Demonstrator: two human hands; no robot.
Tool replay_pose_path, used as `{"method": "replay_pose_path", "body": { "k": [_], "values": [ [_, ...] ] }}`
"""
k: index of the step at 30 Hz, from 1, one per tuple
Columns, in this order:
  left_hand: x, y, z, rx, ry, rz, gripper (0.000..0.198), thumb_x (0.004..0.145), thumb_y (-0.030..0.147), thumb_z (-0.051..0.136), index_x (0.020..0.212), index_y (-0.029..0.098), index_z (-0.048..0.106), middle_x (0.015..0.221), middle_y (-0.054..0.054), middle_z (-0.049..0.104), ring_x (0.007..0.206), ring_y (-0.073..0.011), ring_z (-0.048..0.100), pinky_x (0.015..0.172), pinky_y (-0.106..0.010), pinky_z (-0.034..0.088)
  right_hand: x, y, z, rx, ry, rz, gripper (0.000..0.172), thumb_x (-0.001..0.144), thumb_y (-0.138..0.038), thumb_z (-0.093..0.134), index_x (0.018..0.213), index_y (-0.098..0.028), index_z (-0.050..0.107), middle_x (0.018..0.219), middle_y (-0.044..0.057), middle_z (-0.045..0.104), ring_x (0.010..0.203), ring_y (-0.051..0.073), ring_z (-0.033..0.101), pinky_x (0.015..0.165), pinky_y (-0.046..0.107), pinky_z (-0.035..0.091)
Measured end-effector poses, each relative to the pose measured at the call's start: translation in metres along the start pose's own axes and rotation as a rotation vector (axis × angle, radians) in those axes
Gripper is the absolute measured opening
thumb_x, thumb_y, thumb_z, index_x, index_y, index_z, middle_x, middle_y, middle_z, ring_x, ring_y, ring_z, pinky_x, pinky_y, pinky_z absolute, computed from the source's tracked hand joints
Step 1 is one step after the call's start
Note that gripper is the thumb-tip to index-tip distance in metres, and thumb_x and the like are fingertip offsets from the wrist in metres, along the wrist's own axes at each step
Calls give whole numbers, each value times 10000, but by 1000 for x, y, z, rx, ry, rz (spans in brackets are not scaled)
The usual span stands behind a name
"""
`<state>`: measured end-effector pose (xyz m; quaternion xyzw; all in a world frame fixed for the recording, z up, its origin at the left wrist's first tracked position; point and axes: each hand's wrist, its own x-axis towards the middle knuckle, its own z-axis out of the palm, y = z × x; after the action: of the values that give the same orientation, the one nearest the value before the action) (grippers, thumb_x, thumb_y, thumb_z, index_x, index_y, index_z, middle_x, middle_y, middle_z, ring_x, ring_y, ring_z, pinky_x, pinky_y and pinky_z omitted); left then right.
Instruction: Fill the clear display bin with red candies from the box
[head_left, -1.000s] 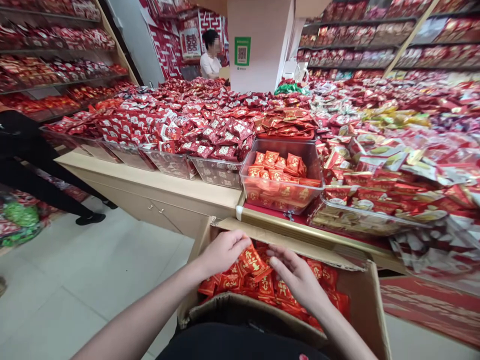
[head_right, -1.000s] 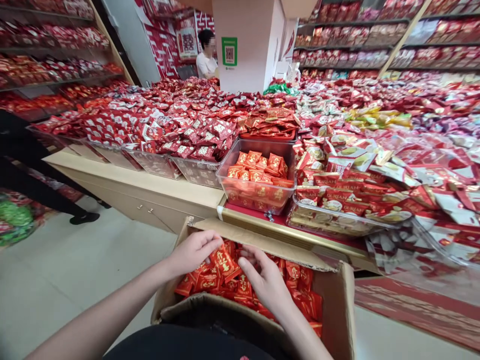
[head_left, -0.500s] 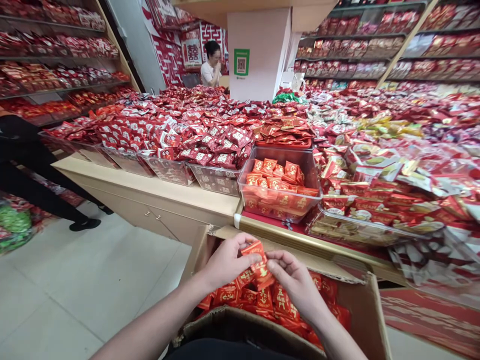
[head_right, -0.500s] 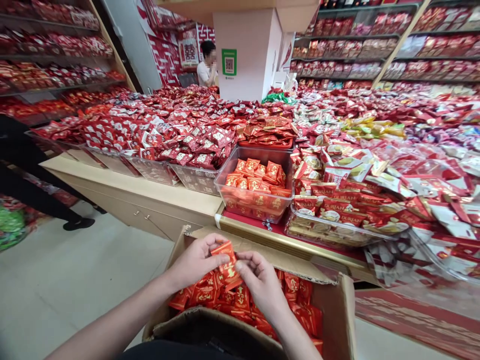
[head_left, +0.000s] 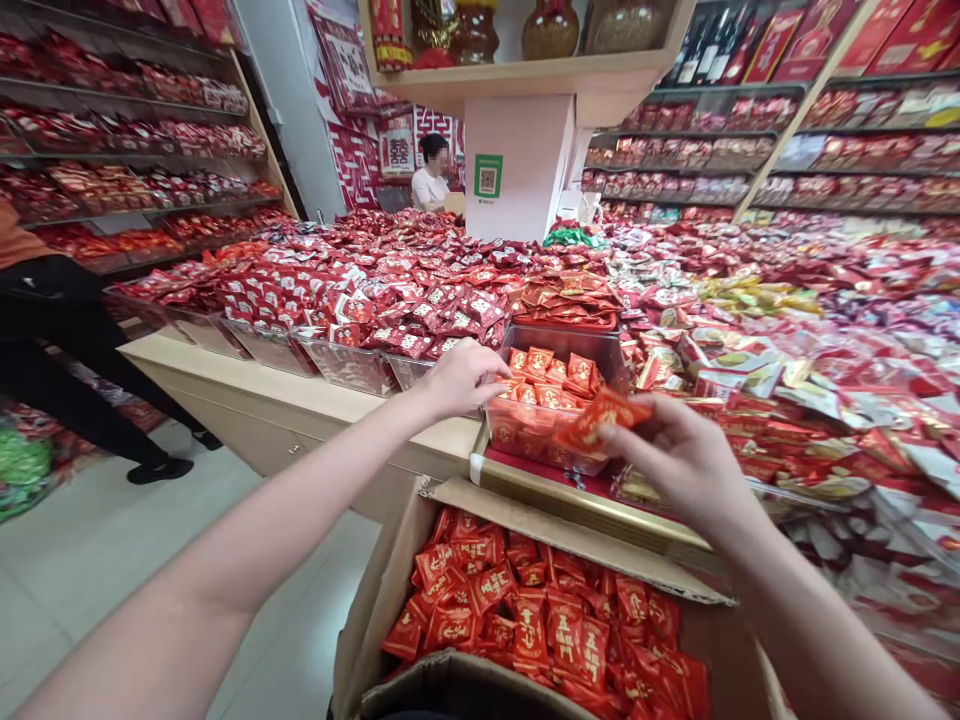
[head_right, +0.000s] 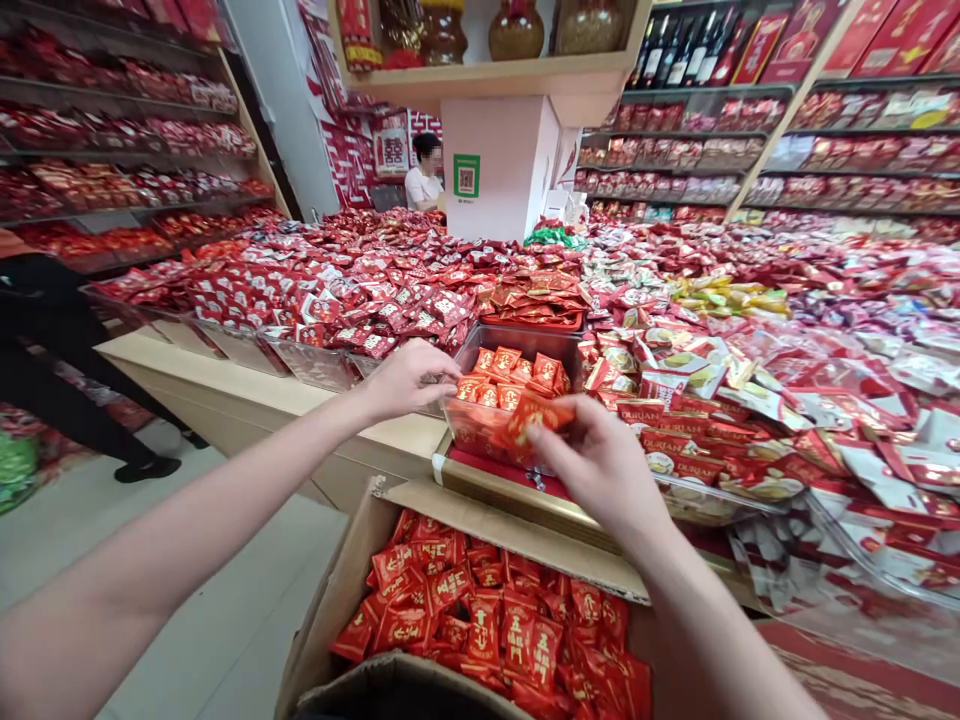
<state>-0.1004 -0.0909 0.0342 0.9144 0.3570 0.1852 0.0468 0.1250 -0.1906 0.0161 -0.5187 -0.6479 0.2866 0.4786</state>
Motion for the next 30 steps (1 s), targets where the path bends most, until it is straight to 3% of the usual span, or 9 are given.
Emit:
{"method": "replay_pose_path", "body": {
  "k": [4,8,17,22,25,30],
  "values": [
    [38,-30,9,90,-221,4,250,626,350,650,839,221,671,763,-18,588,810,-161,476,761,-243,323,55,-7,3,-272,31,-67,212,687,-353,562,758,-153,566,580,6,574,493,115,490,476,237,374],
    [50,-34,15,204,-354,-26,340,574,400,674,895,290,665,837,-31,519,786,-179,464,678,-236,335,84,-4,17,-498,-77,-101,183,687,-332,535,670,-157,587,506,-18,524,471,104,446,481,230,331],
    [56,-26,17,296,-348,-42,340,545,330,693,876,258,669,767,-50,490,872,-241,477,724,-286,355,98,8,32,-491,-193,-67,170,674,-334,542,668,-165,563,514,-34,520,497,104,466,494,217,350],
    [58,-24,16,315,-344,-82,235,575,272,663,785,168,676,808,-94,518,825,-248,510,696,-302,385,104,18,46,-403,-345,-42,110,716,-264,509,667,-165,519,567,-16,599,497,92,524,477,190,378],
    [59,-25,16,304,-338,-104,196,595,190,619,783,170,672,809,-90,545,789,-228,533,678,-286,393,108,22,56,-391,-418,-59,104,706,-235,523,626,-169,513,554,-25,599,497,88,525,482,188,378],
    [58,-33,12,211,-349,-82,362,555,102,588,874,261,650,734,0,610,686,-162,557,612,-220,386,111,19,67,-429,-471,-86,145,675,-220,546,545,-170,510,488,-42,551,467,84,480,471,195,345]
  ]
}}
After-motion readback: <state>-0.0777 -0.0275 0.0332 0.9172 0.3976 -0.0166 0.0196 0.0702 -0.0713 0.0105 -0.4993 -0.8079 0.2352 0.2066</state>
